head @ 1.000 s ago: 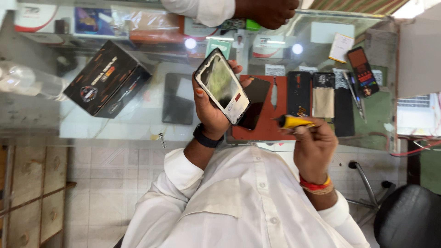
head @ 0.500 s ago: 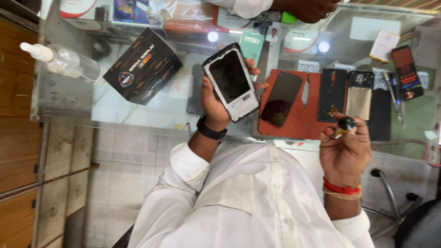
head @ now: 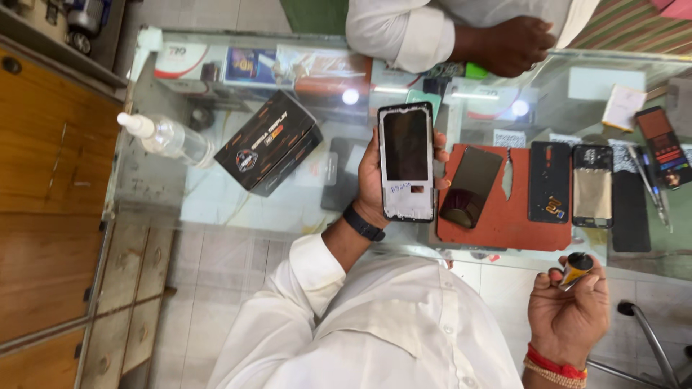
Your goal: The person cleans a phone chassis with a wipe, applies adhesive around its edges using a small tube, then picks up a replacement display and aligns it to the chassis. The person presses the display onto the chassis to bond it.
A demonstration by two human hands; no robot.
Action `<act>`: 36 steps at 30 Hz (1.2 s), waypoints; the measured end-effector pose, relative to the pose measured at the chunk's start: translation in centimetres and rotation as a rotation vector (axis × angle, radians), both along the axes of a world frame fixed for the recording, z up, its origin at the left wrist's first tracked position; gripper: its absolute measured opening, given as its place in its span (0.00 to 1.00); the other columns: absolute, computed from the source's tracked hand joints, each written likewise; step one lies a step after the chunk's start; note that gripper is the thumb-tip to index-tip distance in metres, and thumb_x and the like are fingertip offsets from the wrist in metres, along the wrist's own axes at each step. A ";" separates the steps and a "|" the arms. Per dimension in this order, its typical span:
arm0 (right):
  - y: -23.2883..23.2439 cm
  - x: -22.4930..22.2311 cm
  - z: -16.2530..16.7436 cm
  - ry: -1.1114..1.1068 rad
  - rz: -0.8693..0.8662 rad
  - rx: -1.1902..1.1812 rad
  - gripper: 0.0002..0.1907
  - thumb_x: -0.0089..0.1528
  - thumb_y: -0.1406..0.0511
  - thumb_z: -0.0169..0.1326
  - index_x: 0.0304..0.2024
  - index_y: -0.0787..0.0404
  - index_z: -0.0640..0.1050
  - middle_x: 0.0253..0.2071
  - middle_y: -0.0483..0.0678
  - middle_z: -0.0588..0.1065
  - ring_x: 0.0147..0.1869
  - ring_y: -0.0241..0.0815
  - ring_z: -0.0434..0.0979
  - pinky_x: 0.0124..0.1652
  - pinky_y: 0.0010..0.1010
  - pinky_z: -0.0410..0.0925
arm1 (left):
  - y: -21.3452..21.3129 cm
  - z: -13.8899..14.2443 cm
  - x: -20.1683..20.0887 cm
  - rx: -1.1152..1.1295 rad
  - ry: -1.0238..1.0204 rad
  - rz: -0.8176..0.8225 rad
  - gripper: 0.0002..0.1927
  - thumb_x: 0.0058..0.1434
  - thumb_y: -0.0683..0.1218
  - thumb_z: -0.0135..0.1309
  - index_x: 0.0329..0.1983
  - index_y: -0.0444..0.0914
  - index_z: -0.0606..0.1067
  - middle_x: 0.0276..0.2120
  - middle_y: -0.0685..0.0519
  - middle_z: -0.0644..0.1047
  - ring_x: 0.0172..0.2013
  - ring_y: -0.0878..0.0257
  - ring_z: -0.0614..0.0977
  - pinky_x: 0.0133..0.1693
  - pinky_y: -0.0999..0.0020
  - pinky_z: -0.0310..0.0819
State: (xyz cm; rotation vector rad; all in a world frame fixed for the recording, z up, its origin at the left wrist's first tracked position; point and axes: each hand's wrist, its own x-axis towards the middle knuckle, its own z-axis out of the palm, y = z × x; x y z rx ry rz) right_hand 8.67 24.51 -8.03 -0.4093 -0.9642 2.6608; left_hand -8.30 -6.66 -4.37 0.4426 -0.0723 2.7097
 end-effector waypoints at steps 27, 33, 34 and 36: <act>-2.1 -0.6 -0.6 0.035 0.166 0.072 0.14 0.70 0.63 0.60 0.55 0.64 0.76 0.48 0.51 0.77 0.47 0.41 0.75 0.52 0.37 0.68 | -0.1 -3.4 1.1 -0.526 -0.389 0.462 0.34 0.72 0.69 0.38 0.67 0.39 0.67 0.57 0.44 0.75 0.55 0.54 0.78 0.52 0.45 0.81; -2.8 -0.3 -1.1 0.010 0.150 0.057 0.19 0.74 0.54 0.55 0.53 0.64 0.75 0.48 0.49 0.74 0.46 0.41 0.70 0.52 0.37 0.65 | -0.4 -3.4 1.1 -0.591 -0.368 0.541 0.32 0.74 0.67 0.38 0.66 0.39 0.67 0.55 0.44 0.75 0.53 0.53 0.79 0.50 0.48 0.81; -2.8 -0.3 -1.1 0.005 0.152 0.057 0.19 0.75 0.53 0.55 0.53 0.64 0.75 0.47 0.49 0.74 0.46 0.41 0.70 0.53 0.38 0.65 | -0.4 -3.3 1.2 -0.608 -0.372 0.557 0.31 0.74 0.67 0.38 0.65 0.40 0.67 0.55 0.44 0.75 0.53 0.53 0.79 0.51 0.48 0.81; -2.8 -0.2 -1.3 -0.017 0.144 0.042 0.20 0.74 0.52 0.54 0.54 0.63 0.74 0.47 0.48 0.75 0.47 0.42 0.71 0.54 0.39 0.65 | -0.4 -3.1 1.3 -0.637 -0.390 0.585 0.29 0.74 0.66 0.39 0.64 0.41 0.66 0.54 0.45 0.75 0.52 0.54 0.79 0.50 0.48 0.81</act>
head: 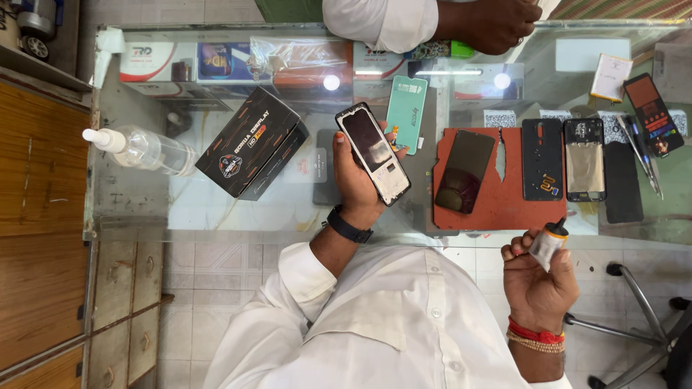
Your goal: The person cleans a phone chassis with a wipe, applies adhesive around its edges using a small tube, then picks up a replacement display and aligns it to the chassis. The person presses the display onto the chassis to bond it.
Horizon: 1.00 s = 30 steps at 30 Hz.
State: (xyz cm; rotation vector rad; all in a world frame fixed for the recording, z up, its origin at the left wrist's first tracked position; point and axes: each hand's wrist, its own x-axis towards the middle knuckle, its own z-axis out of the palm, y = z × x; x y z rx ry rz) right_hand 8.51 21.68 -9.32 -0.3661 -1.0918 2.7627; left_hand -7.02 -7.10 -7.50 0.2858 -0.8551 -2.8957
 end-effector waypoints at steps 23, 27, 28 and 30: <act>0.3 1.2 -1.9 0.050 0.033 -0.002 0.25 0.71 0.52 0.58 0.60 0.62 0.73 0.52 0.49 0.77 0.51 0.44 0.75 0.55 0.43 0.66 | 0.4 0.7 0.4 -0.280 -0.018 0.144 0.26 0.73 0.64 0.42 0.61 0.43 0.61 0.56 0.45 0.73 0.53 0.57 0.78 0.48 0.52 0.84; -0.1 0.9 -1.8 0.108 0.094 -0.040 0.23 0.74 0.53 0.57 0.58 0.66 0.73 0.50 0.53 0.77 0.53 0.47 0.76 0.56 0.42 0.67 | -0.2 -0.8 0.1 -0.267 0.026 0.181 0.25 0.73 0.64 0.43 0.60 0.42 0.64 0.53 0.45 0.75 0.49 0.55 0.79 0.44 0.54 0.83; 0.1 0.8 -1.9 0.120 0.106 -0.042 0.23 0.73 0.54 0.57 0.59 0.67 0.73 0.50 0.53 0.77 0.53 0.48 0.77 0.57 0.44 0.68 | -0.6 -1.3 -0.1 -0.229 0.067 0.189 0.25 0.75 0.64 0.44 0.60 0.41 0.65 0.52 0.45 0.76 0.46 0.54 0.79 0.42 0.55 0.82; 1.4 1.6 -1.1 0.090 0.030 0.015 0.21 0.72 0.58 0.57 0.60 0.65 0.72 0.53 0.53 0.77 0.56 0.50 0.77 0.59 0.47 0.69 | -0.5 -2.4 0.1 -0.065 0.068 0.137 0.27 0.74 0.65 0.43 0.61 0.41 0.68 0.51 0.47 0.77 0.45 0.53 0.79 0.41 0.54 0.81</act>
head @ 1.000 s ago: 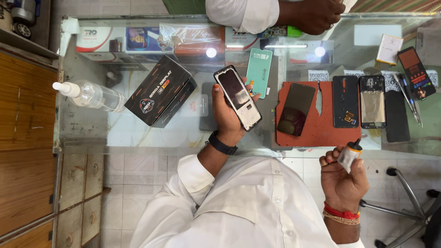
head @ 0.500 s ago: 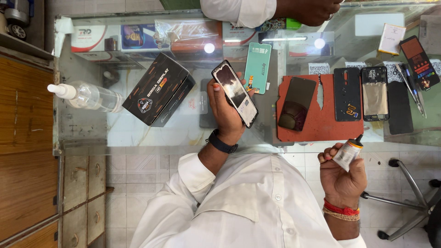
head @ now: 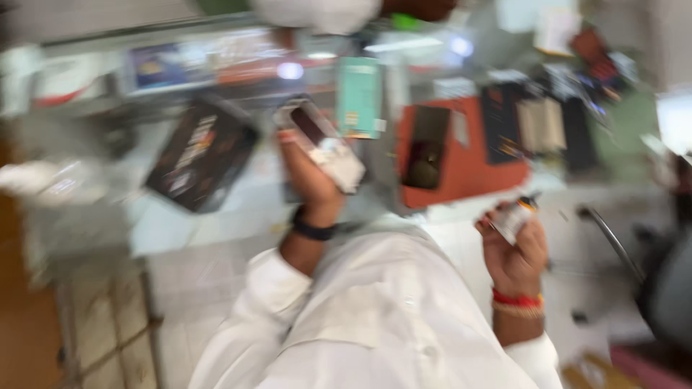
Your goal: The person cleans a phone chassis with a wipe, applies adhesive around its edges using a small tube, then picks up a replacement display and aligns it to the chassis. The person presses the display onto the chassis to bond it.
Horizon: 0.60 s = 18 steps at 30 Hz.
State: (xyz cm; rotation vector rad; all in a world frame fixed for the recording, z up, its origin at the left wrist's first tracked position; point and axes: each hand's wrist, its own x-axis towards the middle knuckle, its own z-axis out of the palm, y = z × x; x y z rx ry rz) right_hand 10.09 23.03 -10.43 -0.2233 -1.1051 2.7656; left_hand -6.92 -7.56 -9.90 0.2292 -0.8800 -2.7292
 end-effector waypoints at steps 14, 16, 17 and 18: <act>5.9 6.2 -1.0 -0.420 -0.700 0.387 0.13 0.68 0.64 0.54 0.52 0.66 0.77 0.47 0.50 0.79 0.49 0.41 0.81 0.48 0.38 0.78 | -3.1 2.2 -0.3 -0.321 -0.148 -0.002 0.45 0.71 0.76 0.37 0.67 0.33 0.69 0.57 0.44 0.76 0.50 0.51 0.78 0.47 0.49 0.87; 5.4 5.9 -2.6 -0.557 -0.736 0.450 0.12 0.67 0.65 0.56 0.49 0.67 0.78 0.43 0.51 0.79 0.45 0.40 0.81 0.44 0.35 0.78 | -3.3 2.5 -0.3 -0.373 -0.147 0.004 0.46 0.68 0.76 0.36 0.69 0.34 0.67 0.59 0.45 0.75 0.54 0.51 0.79 0.48 0.49 0.88; 5.1 5.5 -3.3 -0.624 -0.746 0.480 0.12 0.67 0.65 0.58 0.47 0.68 0.79 0.41 0.51 0.79 0.43 0.40 0.80 0.42 0.34 0.78 | -3.4 2.8 -0.3 -0.400 -0.146 0.014 0.47 0.66 0.76 0.36 0.69 0.35 0.66 0.60 0.45 0.75 0.55 0.51 0.80 0.49 0.49 0.89; 5.0 4.7 -3.6 -0.666 -0.752 0.526 0.12 0.66 0.65 0.59 0.47 0.69 0.79 0.40 0.51 0.79 0.42 0.39 0.79 0.42 0.33 0.77 | -3.3 2.9 -0.3 -0.422 -0.133 0.027 0.47 0.66 0.77 0.36 0.70 0.35 0.65 0.60 0.45 0.75 0.56 0.51 0.79 0.49 0.49 0.89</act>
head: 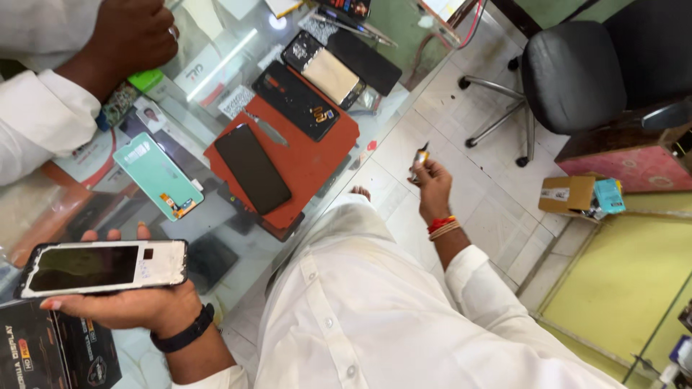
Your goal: The person cleans a phone chassis with a wipe, applies adhesive around its edges using a small tube, then picks up a replacement display and aligns it to the chassis. The person presses the display onto the chassis to bond it.
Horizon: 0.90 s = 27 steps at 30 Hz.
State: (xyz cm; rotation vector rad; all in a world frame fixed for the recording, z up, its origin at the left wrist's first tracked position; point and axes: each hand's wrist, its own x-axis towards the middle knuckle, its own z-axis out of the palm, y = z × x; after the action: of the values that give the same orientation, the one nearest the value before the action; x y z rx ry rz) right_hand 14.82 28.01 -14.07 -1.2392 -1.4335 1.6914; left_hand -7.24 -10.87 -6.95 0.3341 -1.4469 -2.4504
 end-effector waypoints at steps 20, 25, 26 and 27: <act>12.0 -16.2 -0.5 -1.101 0.792 0.998 0.14 0.62 0.57 0.59 0.38 0.62 0.78 0.40 0.56 0.77 0.43 0.57 0.78 0.44 0.44 0.72 | 4.5 1.4 11.0 0.089 0.066 0.287 0.41 0.71 0.72 0.35 0.70 0.39 0.68 0.56 0.44 0.75 0.50 0.49 0.79 0.46 0.47 0.86; 12.2 -17.1 -2.3 -1.158 0.924 1.052 0.13 0.63 0.58 0.60 0.34 0.61 0.77 0.36 0.55 0.77 0.38 0.56 0.77 0.40 0.44 0.70 | 6.0 0.5 14.5 0.176 0.044 0.394 0.38 0.69 0.72 0.34 0.69 0.43 0.67 0.56 0.46 0.76 0.53 0.50 0.79 0.53 0.38 0.81; 12.1 -17.1 -2.3 -1.151 0.933 1.068 0.13 0.63 0.58 0.60 0.33 0.61 0.77 0.35 0.54 0.76 0.37 0.56 0.77 0.39 0.44 0.70 | 6.3 0.5 14.9 0.183 0.046 0.411 0.39 0.69 0.72 0.34 0.69 0.42 0.67 0.57 0.46 0.75 0.53 0.50 0.78 0.54 0.37 0.80; 11.9 -17.1 -2.3 -1.137 0.936 1.094 0.13 0.63 0.58 0.60 0.32 0.61 0.77 0.34 0.54 0.76 0.36 0.56 0.76 0.38 0.44 0.70 | 6.6 0.5 15.4 0.183 0.025 0.439 0.38 0.68 0.72 0.34 0.69 0.43 0.66 0.57 0.46 0.75 0.53 0.50 0.78 0.54 0.37 0.80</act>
State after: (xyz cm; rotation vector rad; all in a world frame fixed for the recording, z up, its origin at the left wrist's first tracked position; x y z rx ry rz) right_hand -2.28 39.88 -16.41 -0.8113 -3.2867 0.0765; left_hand 8.15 -4.31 -6.44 0.5884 -1.0083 -2.2145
